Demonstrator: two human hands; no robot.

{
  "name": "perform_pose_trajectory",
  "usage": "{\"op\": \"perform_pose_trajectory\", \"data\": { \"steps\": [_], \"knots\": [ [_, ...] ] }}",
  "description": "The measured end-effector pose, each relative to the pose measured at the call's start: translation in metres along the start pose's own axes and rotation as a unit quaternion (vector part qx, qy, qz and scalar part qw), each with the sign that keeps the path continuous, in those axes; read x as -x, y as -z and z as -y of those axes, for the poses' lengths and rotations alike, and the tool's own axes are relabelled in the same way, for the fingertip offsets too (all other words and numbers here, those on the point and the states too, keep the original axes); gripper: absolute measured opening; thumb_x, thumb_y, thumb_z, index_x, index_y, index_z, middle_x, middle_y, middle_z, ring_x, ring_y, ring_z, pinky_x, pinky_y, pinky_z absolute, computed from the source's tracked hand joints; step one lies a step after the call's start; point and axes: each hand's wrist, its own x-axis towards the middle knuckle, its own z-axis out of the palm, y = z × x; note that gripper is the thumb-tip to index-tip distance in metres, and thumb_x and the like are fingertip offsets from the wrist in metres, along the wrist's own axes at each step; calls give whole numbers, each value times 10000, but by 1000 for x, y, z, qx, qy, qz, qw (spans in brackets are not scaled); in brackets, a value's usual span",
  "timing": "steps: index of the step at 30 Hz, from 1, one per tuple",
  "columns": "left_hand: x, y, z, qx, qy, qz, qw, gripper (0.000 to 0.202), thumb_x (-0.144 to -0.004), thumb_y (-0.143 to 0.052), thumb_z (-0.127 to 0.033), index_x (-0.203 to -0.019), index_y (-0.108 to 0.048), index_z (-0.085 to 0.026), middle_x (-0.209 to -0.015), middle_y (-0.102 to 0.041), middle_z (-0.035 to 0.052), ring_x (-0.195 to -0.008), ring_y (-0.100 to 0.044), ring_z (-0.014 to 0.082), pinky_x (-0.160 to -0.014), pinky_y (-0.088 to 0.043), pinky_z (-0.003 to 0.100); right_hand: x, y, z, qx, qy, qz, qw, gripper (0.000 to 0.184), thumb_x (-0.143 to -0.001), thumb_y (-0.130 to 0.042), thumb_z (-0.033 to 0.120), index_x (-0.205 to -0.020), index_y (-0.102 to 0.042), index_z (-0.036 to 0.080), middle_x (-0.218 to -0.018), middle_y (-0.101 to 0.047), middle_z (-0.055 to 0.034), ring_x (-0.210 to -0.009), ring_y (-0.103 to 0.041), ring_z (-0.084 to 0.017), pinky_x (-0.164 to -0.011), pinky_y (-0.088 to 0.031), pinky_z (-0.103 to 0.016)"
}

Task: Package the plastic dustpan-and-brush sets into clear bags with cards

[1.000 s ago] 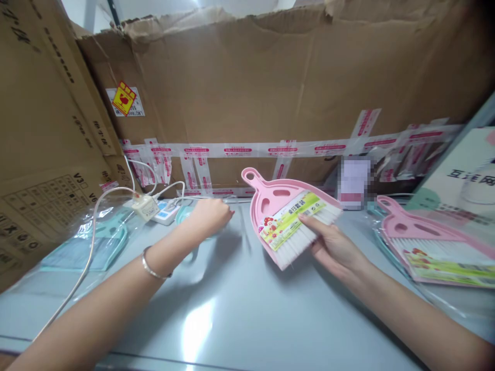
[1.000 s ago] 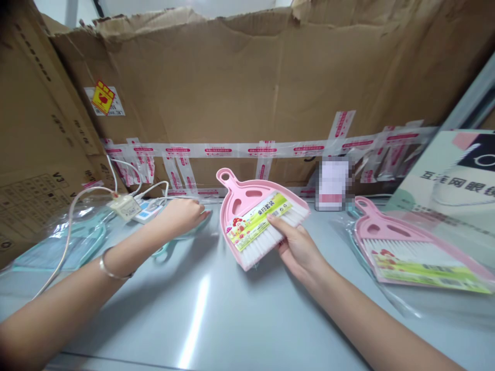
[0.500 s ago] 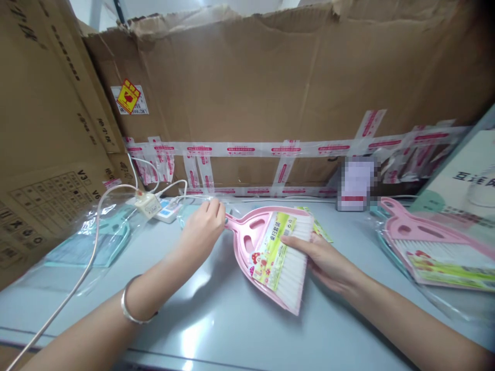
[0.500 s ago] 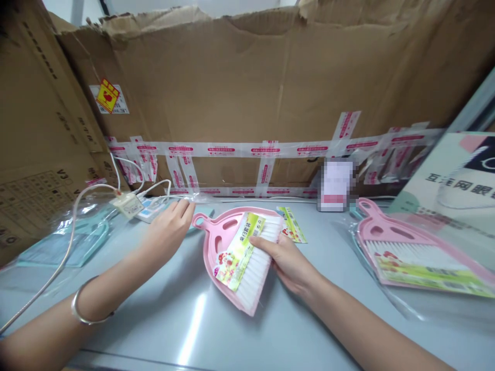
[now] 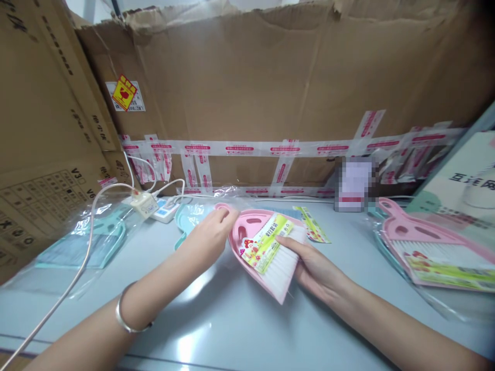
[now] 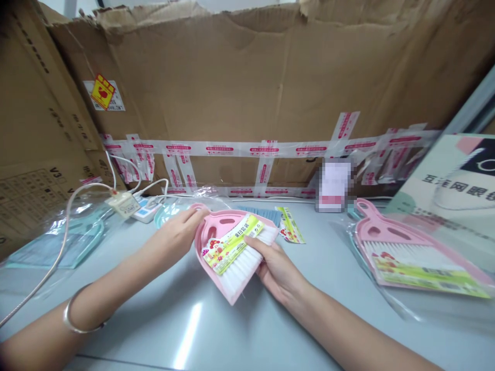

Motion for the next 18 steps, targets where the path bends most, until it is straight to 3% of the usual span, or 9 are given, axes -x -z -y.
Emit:
{"op": "perform_pose_trajectory", "data": {
  "steps": [3,5,8,12,18],
  "knots": [
    [-7,2,4,90,46,-26,995,377,-829,-384,-56,-1196,-402,-142,-942,-626,76,-754,-596,156,-655,-484,284,1,-2,-4,32,14,-8,999,331,-725,-669,144,-1048,-596,131,-928,-713,-87,-853,-676,-210,-835,-532,-341],
    [-10,2,4,113,54,-43,991,341,-832,-402,-84,-1166,-434,-143,-866,-634,50,-675,-583,139,-622,-477,275,2,-3,-7,56,3,2,998,290,-717,-676,153,-999,-613,126,-908,-714,-92,-844,-677,-212,-815,-537,-334],
    [-11,-3,-1,99,21,-72,992,162,-838,-431,-123,-939,-555,-149,-805,-617,40,-652,-563,132,-601,-461,263,5,-7,-12,72,-22,35,997,258,-711,-675,151,-962,-623,119,-899,-714,-96,-840,-678,-213,-801,-540,-326],
    [-8,-11,-12,53,-26,-78,995,181,-862,-415,-135,-813,-589,-131,-743,-579,46,-653,-551,141,-574,-444,255,7,-10,-17,59,-34,58,996,287,-716,-663,125,-998,-608,119,-889,-716,-84,-815,-681,-202,-819,-536,-337],
    [3,-9,-18,12,-63,-74,995,199,-866,-421,-134,-791,-605,-125,-716,-583,44,-658,-553,145,-553,-423,248,2,-9,-13,-21,15,-17,1000,299,-754,-612,87,-1050,-588,124,-889,-715,-74,-788,-686,-186,-739,-571,-282]
  ]
}}
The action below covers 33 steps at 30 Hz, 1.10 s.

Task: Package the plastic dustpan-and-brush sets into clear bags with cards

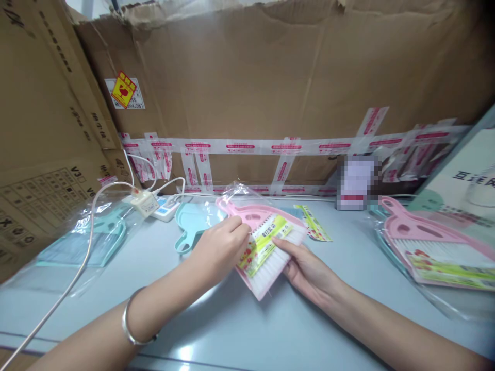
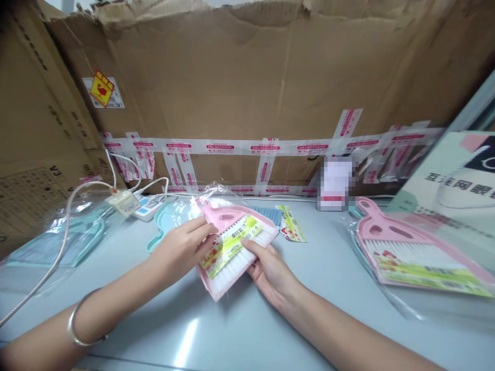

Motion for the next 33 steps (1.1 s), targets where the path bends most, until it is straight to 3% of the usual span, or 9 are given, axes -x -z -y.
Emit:
{"op": "perform_pose_trajectory", "data": {
  "steps": [8,15,22,24,26,28,30,32,33],
  "knots": [
    [0,0,-6,-56,-72,-94,991,186,-868,-439,-120,-792,-607,-139,-667,-574,27,-606,-498,137,-553,-382,267,-6,-7,6,-79,70,-30,994,308,-759,-593,54,-1037,-598,186,-936,-709,-31,-831,-678,-147,-704,-574,-198],
    [-5,-4,10,-86,-62,-103,989,217,-879,-404,-112,-835,-615,-129,-751,-601,56,-683,-517,147,-602,-424,264,-14,-27,0,-93,48,-7,994,265,-786,-546,39,-999,-614,181,-875,-713,-15,-768,-677,-124,-669,-569,-181],
    [4,-8,12,-40,-120,-89,988,184,-878,-430,-121,-878,-612,-151,-768,-621,40,-721,-561,151,-627,-419,280,-19,-36,7,-138,70,-36,987,267,-813,-508,20,-1016,-608,163,-862,-713,-13,-741,-671,-98,-642,-556,-147],
    [7,-6,11,18,-101,-104,989,139,-876,-467,-161,-927,-596,-171,-857,-637,47,-821,-582,161,-715,-440,306,-18,-32,8,-136,70,-44,987,261,-815,-511,27,-1010,-610,169,-865,-713,-11,-747,-671,-96,-644,-555,-141],
    [9,-3,10,96,-11,-146,985,215,-848,-538,-245,-1057,-544,-194,-1055,-600,84,-1007,-548,196,-844,-434,370,-17,-28,9,-134,75,-51,987,262,-808,-524,33,-1007,-615,177,-876,-712,-9,-769,-671,-98,-665,-555,-140],
    [9,-3,11,190,150,-209,948,460,-801,-596,-328,-1212,-420,-216,-1270,-463,130,-1162,-457,232,-936,-399,429,-17,-24,11,-138,88,-53,985,279,-795,-542,33,-1014,-617,188,-894,-712,-5,-802,-671,-105,-690,-558,-151],
    [7,-6,12,314,314,-219,869,625,-768,-615,-382,-1284,-305,-214,-1384,-325,166,-1224,-409,253,-946,-409,439,-16,-23,12,-145,101,-52,983,300,-782,-557,33,-1027,-614,197,-897,-713,2,-815,-671,-109,-688,-562,-154],
    [6,-11,10,464,407,-145,774,712,-745,-629,-400,-1307,-248,-185,-1406,-299,202,-1208,-444,267,-912,-451,423,-15,-22,12,-148,102,-52,982,306,-775,-571,41,-1034,-613,198,-881,-716,3,-805,-673,-108,-664,-560,-143],
    [5,-13,8,535,416,-93,730,733,-736,-642,-387,-1311,-243,-167,-1391,-334,214,-1188,-472,271,-901,-464,413,-15,-22,11,-149,101,-51,982,308,-772,-575,44,-1037,-613,196,-876,-717,2,-803,-674,-109,-661,-560,-141]
  ]
}}
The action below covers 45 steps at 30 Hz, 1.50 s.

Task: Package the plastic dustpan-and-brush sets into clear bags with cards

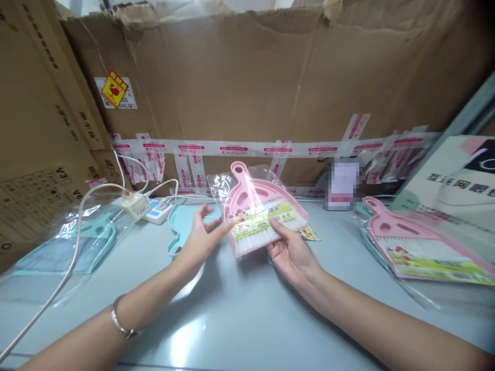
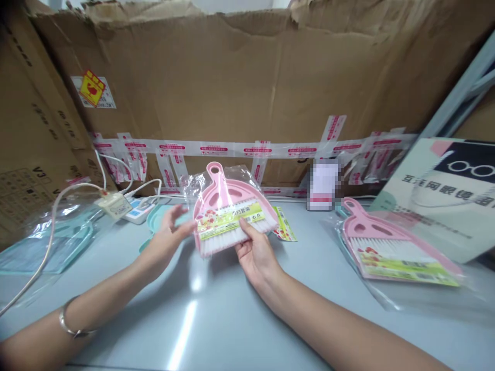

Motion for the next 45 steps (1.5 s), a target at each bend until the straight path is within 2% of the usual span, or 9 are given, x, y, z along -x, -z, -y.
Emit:
{"op": "perform_pose_trajectory", "data": {
  "steps": [4,11,16,20,24,34,40,43,45],
  "knots": [
    [8,-14,3,132,43,168,976,672,-730,-675,-282,-1295,-330,-167,-1287,-512,164,-1137,-534,243,-959,-439,382,2,2,-6,-7,-10,20,1000,327,-770,-576,44,-1065,-606,179,-884,-720,-8,-837,-675,-136,-734,-567,-185],
    [15,-17,1,169,41,169,970,481,-792,-611,-319,-1218,-444,-171,-1229,-569,141,-1057,-587,221,-907,-469,370,6,-3,-6,-18,-5,10,1000,341,-783,-570,30,-1096,-577,165,-896,-720,-8,-822,-679,-125,-703,-568,-167],
    [15,-13,2,132,87,303,940,593,-675,-719,-388,-1187,-494,-188,-1161,-615,138,-1018,-604,239,-807,-500,339,4,-6,4,-35,29,-12,999,299,-813,-541,24,-1074,-574,165,-854,-722,1,-756,-680,-94,-628,-562,-139],
    [2,-9,-2,202,127,183,954,514,-812,-471,-560,-1159,-535,-186,-1163,-621,112,-953,-629,210,-758,-512,310,5,-3,-1,-24,6,-7,1000,314,-810,-540,14,-1087,-563,160,-856,-723,-3,-775,-682,-104,-644,-566,-148],
    [-2,-7,-7,179,175,72,965,379,-818,-547,-431,-1070,-580,-150,-949,-700,87,-718,-656,163,-654,-509,254,13,0,-12,10,-42,4,999,323,-804,-552,25,-1105,-554,142,-867,-723,-31,-775,-689,-136,-672,-577,-185],
    [11,-6,-2,179,209,200,940,422,-687,-730,-242,-1071,-593,-134,-961,-698,83,-761,-644,148,-636,-501,213,11,1,-14,10,-25,1,1000,290,-791,-570,55,-1062,-581,155,-828,-720,-28,-765,-688,-159,-734,-579,-247],
    [0,-1,0,193,234,163,939,376,-668,-715,-166,-1031,-635,-105,-955,-703,93,-730,-642,133,-611,-507,187,11,-2,-2,84,-61,6,995,182,-769,-547,17,-862,-640,142,-778,-709,-24,-711,-672,-108,-670,-561,-165],
    [-16,12,-3,214,275,144,926,290,-658,-670,-92,-947,-668,-68,-910,-714,101,-764,-653,151,-687,-526,198,6,-3,23,226,-124,112,960,74,-749,-606,88,-788,-660,120,-785,-707,-54,-730,-670,-108,-710,-544,-161],
    [-23,20,-7,224,273,126,927,266,-653,-657,-80,-919,-676,-68,-893,-718,95,-799,-656,162,-718,-528,200,-1,1,45,377,-125,182,899,137,-770,-623,247,-783,-664,117,-719,-700,-72,-654,-666,-126,-636,-548,-191]
  ]
}}
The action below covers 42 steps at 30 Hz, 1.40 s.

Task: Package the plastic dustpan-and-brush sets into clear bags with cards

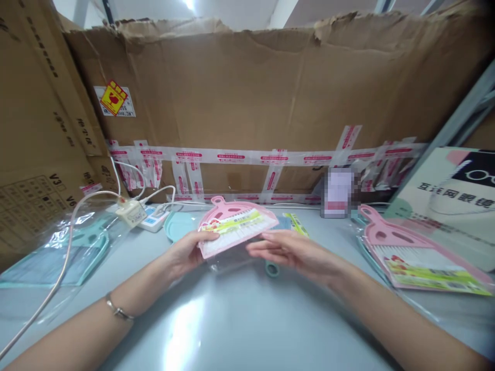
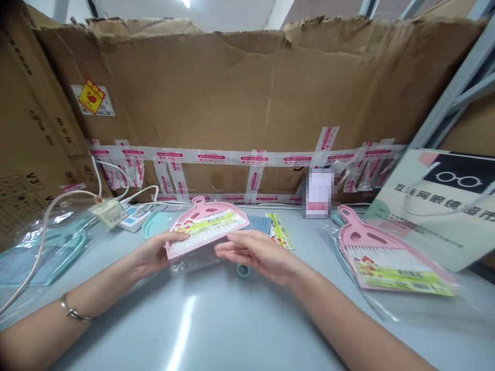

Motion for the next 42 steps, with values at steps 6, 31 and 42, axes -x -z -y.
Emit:
{"op": "perform_pose_trajectory", "data": {
  "steps": [6,31,42],
  "knots": [
    [4,8,-14,27,-35,19,999,321,-657,-647,-84,-977,-647,-59,-998,-697,109,-892,-650,181,-778,-524,204,-2,56,12,358,255,-35,898,468,-784,-600,336,-1215,-451,232,-615,-578,45,-496,-535,-88,-486,-448,-201],
    [9,0,-4,-148,-222,78,961,894,-561,-711,-592,-1342,-332,-376,-1414,-381,57,-1190,-469,290,-898,-442,358,-29,25,-34,99,310,-197,925,246,-681,-682,436,-652,-638,196,-693,-589,4,-689,-509,-151,-672,-401,-292],
    [0,-4,14,-304,-287,-120,900,200,-697,-655,-372,-729,-598,-183,-666,-546,-23,-525,-407,91,-514,-332,206,-25,7,-37,38,349,-210,913,371,-684,-708,341,-993,-519,261,-794,-576,40,-705,-551,-108,-661,-454,-230]
  ]
}}
